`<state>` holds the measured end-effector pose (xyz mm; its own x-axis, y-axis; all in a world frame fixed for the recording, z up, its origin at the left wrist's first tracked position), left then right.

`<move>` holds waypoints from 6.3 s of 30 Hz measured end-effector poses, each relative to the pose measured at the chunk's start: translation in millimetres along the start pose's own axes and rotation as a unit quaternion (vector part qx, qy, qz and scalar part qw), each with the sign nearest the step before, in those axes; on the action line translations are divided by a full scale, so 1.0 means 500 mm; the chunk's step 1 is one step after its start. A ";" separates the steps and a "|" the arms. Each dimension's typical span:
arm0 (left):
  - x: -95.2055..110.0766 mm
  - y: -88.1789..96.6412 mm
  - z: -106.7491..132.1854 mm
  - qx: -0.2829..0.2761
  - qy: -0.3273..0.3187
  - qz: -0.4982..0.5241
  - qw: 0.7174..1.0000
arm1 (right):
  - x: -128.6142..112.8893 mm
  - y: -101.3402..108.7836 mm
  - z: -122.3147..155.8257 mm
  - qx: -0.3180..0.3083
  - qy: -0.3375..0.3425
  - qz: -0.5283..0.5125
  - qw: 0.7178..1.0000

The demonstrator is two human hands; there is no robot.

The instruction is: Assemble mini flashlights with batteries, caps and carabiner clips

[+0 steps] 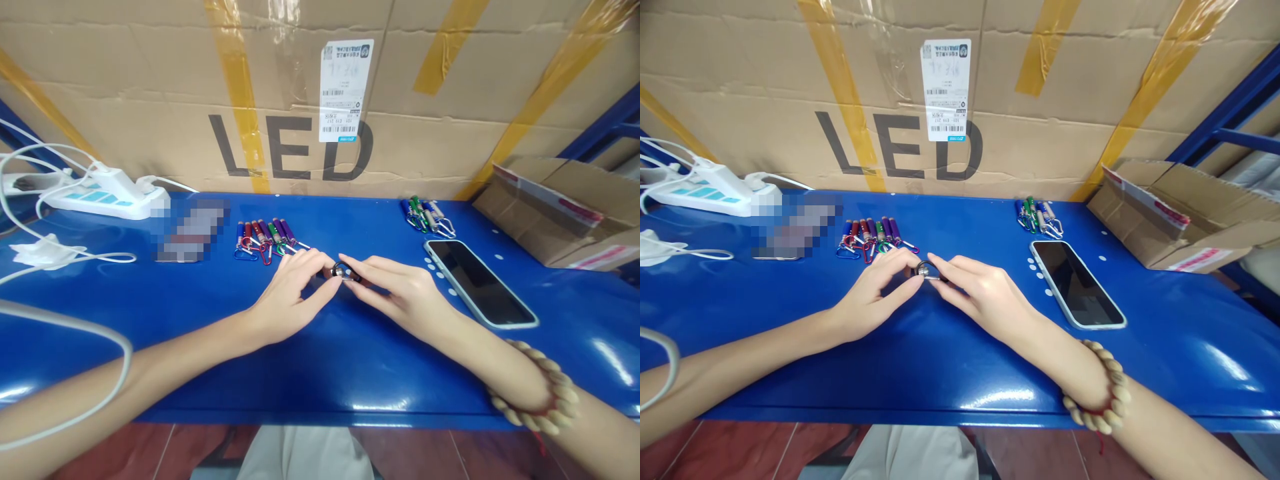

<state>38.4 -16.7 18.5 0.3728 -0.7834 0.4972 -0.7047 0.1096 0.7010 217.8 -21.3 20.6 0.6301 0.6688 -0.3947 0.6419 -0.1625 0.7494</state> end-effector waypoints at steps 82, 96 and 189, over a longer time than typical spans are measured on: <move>0.018 0.003 0.003 0.093 -0.037 0.034 0.994 | -0.005 0.002 -0.011 -0.042 -0.076 -0.097 0.991; 0.011 -0.013 0.007 0.193 0.177 0.269 0.927 | -0.007 -0.008 -0.001 0.077 0.002 0.038 0.996; -0.010 -0.021 0.010 -0.099 -0.061 0.017 0.993 | 0.004 0.000 0.000 -0.018 0.074 0.115 0.990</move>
<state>41.0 -17.2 5.9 0.2662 -0.8444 0.4649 -0.5780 0.2462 0.7780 219.2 -20.3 20.0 0.6857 0.7160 -0.1311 0.4707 -0.2988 0.8301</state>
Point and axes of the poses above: each hand's wrist, its own z-axis away from the middle knuckle, its own y-axis out of the back of the hand, x = y × z, the point moved 2 cm from there along -z, towards the middle knuckle, and after that the axes turned 15 degrees about -y, right-handed, at the moved point
